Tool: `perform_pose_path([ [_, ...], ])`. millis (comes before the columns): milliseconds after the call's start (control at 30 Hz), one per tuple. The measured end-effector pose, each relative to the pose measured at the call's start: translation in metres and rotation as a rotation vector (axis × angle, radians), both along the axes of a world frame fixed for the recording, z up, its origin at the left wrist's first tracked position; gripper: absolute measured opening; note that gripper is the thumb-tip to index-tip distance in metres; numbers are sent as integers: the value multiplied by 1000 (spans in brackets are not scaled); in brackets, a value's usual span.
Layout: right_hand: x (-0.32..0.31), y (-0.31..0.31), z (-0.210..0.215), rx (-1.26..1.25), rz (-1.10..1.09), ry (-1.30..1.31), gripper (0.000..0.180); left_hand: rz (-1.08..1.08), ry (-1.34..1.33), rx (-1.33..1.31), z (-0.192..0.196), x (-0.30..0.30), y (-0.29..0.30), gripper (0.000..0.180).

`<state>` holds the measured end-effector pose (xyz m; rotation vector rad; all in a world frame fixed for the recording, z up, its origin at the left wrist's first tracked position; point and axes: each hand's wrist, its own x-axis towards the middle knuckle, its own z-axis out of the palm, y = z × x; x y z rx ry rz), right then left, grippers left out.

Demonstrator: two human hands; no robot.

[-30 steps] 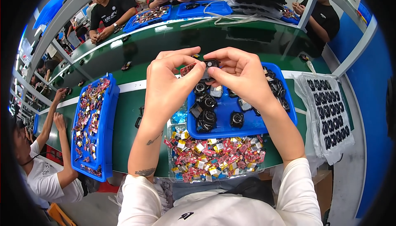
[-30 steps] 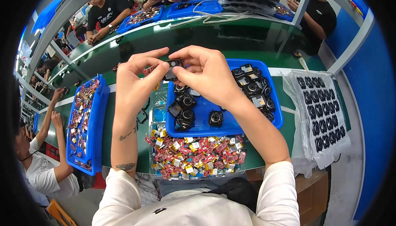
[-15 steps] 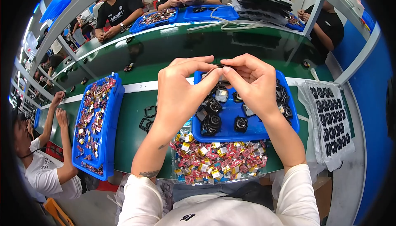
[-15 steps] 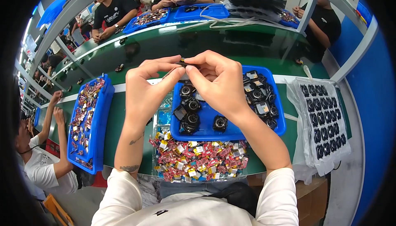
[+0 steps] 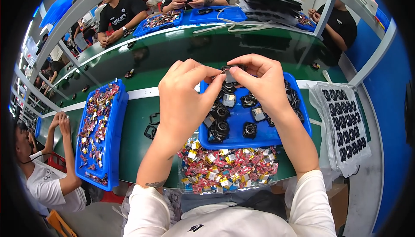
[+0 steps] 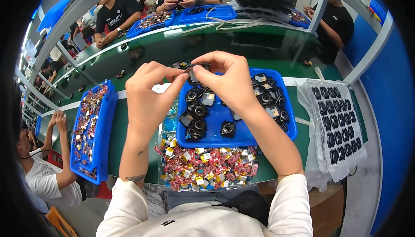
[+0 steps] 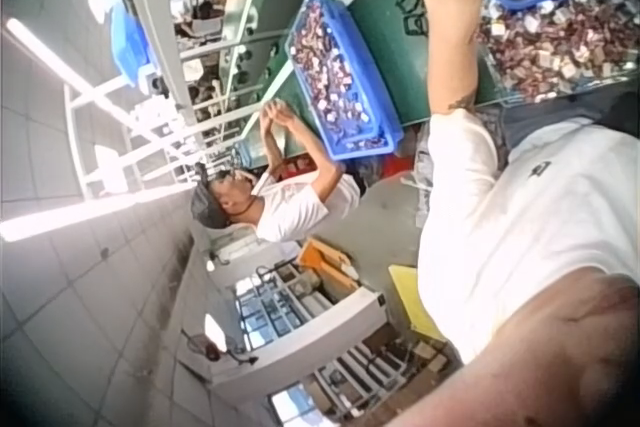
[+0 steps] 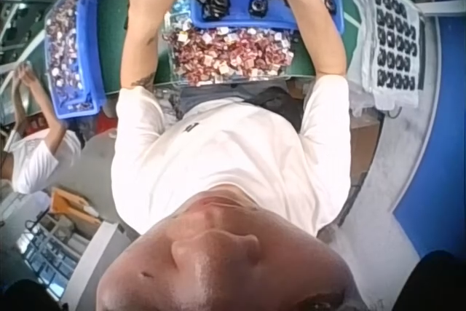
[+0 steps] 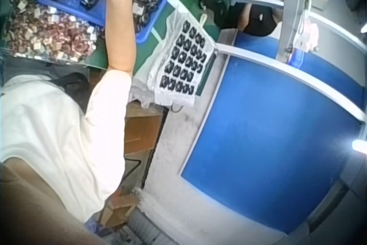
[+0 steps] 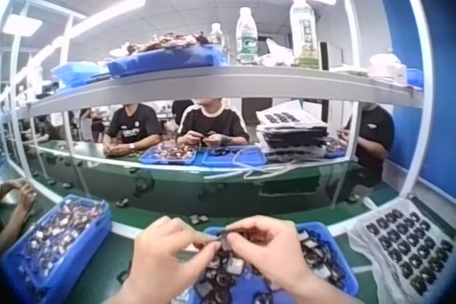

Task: Assembling small electronic modules into housings on a factory assembly line.

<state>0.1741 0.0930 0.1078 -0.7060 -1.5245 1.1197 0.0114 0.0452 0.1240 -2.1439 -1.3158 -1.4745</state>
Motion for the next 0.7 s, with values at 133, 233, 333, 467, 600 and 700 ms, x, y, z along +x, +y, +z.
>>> perform_pose_path([
  [133,-2,1,-2,146,-131,-23,15,-299,-417,-532,1,-2,0,12],
  [233,-5,-3,-3,289,-273,-69,12,-582,-726,-794,-2,-6,7,15],
  [333,-7,-5,-1,293,-210,30,11,-627,-800,-758,-4,-6,8,14],
  [467,-3,-8,0,310,-180,-13,12,-634,-789,-786,-5,-7,10,13],
  [600,-1,-7,-1,328,-99,12,14,-534,-760,-746,0,-6,6,13],
  [700,2,-8,0,298,-33,42,16,-473,-781,-610,-4,-6,10,22],
])
